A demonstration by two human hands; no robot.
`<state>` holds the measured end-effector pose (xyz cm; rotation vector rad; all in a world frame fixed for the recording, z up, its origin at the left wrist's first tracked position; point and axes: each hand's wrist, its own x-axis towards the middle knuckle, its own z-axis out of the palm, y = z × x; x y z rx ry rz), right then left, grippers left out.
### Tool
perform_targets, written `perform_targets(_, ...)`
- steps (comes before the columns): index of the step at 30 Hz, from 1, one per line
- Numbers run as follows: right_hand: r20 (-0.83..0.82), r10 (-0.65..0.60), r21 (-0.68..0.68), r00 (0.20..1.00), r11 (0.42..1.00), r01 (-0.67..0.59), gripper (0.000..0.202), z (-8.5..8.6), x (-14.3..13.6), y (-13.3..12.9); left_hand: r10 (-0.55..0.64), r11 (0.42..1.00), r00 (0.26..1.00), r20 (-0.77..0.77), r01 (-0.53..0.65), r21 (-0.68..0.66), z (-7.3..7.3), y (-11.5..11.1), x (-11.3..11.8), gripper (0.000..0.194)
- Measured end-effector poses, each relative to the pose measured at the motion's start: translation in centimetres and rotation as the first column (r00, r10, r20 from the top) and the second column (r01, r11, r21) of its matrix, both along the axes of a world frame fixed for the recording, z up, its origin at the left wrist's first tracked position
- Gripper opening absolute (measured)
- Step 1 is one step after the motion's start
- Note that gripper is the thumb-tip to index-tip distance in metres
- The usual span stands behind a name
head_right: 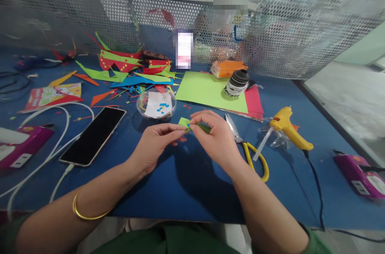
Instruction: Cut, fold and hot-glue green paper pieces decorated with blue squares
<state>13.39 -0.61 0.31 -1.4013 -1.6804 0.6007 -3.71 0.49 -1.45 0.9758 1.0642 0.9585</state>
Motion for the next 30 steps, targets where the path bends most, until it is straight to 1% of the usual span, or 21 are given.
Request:
perform_targets(4,-0.017,-0.040,0.079,0.999,0.996,0.041,0.008,-0.4,-0.9,-0.4,-0.004,1.000,0.999,0.037,0.004,0.005,0.0,0.1,-0.1,0.019)
perform_targets(9,0.119,-0.084,0.158,0.989,0.985,0.065,0.009,-0.7,-1.3,-0.7,-0.002,1.000,1.000,-0.007,0.002,0.026,-0.1,0.2,-0.1,0.020)
perform_targets(12,0.157,-0.091,0.182,0.983,0.981,0.062,0.009,-0.8,-1.4,-0.8,0.010,0.999,1.000,-0.029,-0.009,0.052,-0.1,0.2,-0.1,0.020)
perform_targets(16,0.211,-0.107,0.199,0.972,0.978,0.064,0.009,-0.9,-1.4,-0.8,0.028,0.990,0.997,-0.073,-0.017,0.141,0.0,0.2,-0.1,0.017)
perform_targets(20,0.231,-0.102,0.191,0.967,0.980,0.058,0.010,-0.7,-1.2,-0.7,0.029,0.974,0.993,-0.118,-0.001,0.229,0.0,0.2,-0.1,0.014)
perform_targets(23,0.163,-0.077,0.159,0.984,0.986,0.051,0.011,-0.6,-0.9,-0.5,0.024,0.964,0.991,-0.129,0.011,0.265,-0.1,0.3,-0.1,0.014)
perform_targets(26,0.073,-0.056,0.075,0.996,0.996,0.051,0.009,-0.4,-0.6,-0.3,0.019,0.958,0.992,-0.122,0.017,0.287,-0.1,0.3,0.0,0.011)
perform_targets(30,0.012,-0.045,0.000,0.999,0.999,0.045,0.006,-0.3,-0.6,-0.2,0.003,0.953,0.992,-0.125,0.035,0.300,-0.1,0.4,0.1,0.011)
